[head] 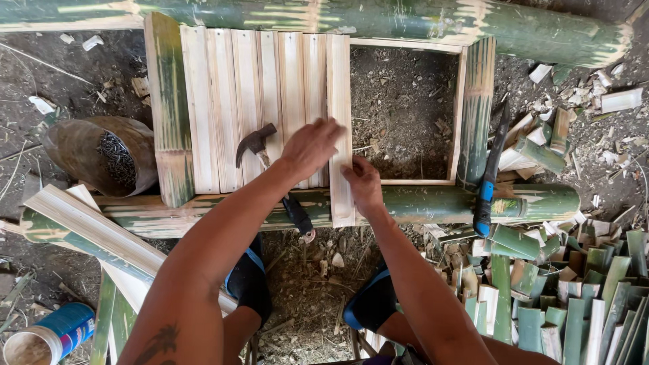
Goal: The person assembles a bamboo frame by placing thin bamboo slats into a larger frame and securing them with nails. They use a hammer to drive nails and a saw to trim the slats to fit.
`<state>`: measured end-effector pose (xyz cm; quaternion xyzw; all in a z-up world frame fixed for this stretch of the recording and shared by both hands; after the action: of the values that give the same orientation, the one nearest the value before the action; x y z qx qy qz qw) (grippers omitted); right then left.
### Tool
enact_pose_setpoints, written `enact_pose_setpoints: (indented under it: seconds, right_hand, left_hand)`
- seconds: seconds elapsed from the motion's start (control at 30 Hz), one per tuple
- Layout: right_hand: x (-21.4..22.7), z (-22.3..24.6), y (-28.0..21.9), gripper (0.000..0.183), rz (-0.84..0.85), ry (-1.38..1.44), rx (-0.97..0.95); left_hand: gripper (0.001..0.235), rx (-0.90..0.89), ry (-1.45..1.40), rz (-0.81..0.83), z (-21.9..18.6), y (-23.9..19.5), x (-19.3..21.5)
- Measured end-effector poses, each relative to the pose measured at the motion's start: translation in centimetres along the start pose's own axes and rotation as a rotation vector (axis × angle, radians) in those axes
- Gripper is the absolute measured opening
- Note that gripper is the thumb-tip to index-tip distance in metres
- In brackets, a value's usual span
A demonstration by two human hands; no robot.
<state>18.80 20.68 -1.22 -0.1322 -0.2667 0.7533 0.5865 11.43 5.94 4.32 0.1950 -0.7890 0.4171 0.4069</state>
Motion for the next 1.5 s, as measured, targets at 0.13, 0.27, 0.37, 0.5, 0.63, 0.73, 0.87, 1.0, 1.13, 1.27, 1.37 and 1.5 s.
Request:
enact_pose_setpoints:
  seconds: [0.13,0.27,0.37,0.5,0.63,0.73,0.87,1.0,1.13,1.27,1.37,1.5]
  right_hand:
    - [0.1,0.6,-0.3,0.024,0.057,0.347,-0.122]
    - [0.5,1.1,-0.5,0.037,0.03,0.612,-0.082]
    - [0.9,0.1,0.2,0.041,-0.02,0.77,-0.024]
    - [1.0,-1.1,1.4,0.035,-0.005,0.817,0.131]
    - [1.2,-2.1,1.7,0.037,-0.018,0.765,0.08]
    - [1.0,-2.0,1.5,0.037,-0.014,0.742,0.094]
    - [0.7,-1.6,1.4,0.037,-0.009,0.756,0.116]
    - [0.7,-1.4,1.5,0.034,-0.008,0.774,0.132]
    - [0.7,-1.8,1.3,0.037,-0.024,0.71,0.076]
    - [0.5,-1.9,1.9,0.035,-0.022,0.662,0.008]
    - [1.4,-2.2,2.3,0.031,-0.072,0.497,-0.088]
    - [5.0,-0.1,3.6,0.028,-0.056,0.182,-0.129]
  left_hand:
    - [0.069,-0.426,0.365,0.1,-2.1,0.1,-2.3]
    - [0.083,-0.399,0.418,0.203,-1.2,0.5,-3.6]
    - [0.082,-0.425,0.44,0.182,-0.9,0.5,-3.7]
    - [0.078,-0.448,0.414,0.179,-0.8,0.1,-3.3]
    - [0.075,-0.45,0.43,0.176,-1.2,-0.3,-2.5]
    - [0.076,-0.434,0.455,0.182,-1.3,-0.5,-2.5]
    - [0.077,-0.438,0.434,0.166,-1.3,-0.4,-2.7]
    - [0.078,-0.447,0.445,0.146,-1.1,-0.1,-2.6]
    - [0.083,-0.444,0.402,0.171,-1.2,0.0,-2.6]
    - [0.086,-0.412,0.479,0.228,-1.2,0.2,-2.2]
    - [0.088,-0.426,0.502,0.249,-1.7,0.4,-2.3]
    - [0.088,-0.47,0.499,0.199,-2.1,0.3,-1.9]
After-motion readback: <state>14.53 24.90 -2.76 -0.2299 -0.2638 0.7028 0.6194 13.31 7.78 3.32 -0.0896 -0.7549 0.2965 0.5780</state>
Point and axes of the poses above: each hand's wrist, its own y-axis towards the middle knuckle, its own x-axis out of the back of the hand, z = x × y, the point moved 6 cm from there along y, towards the middle knuckle, and after that the axes turned 14 degrees about z, right-handed, at the moved point
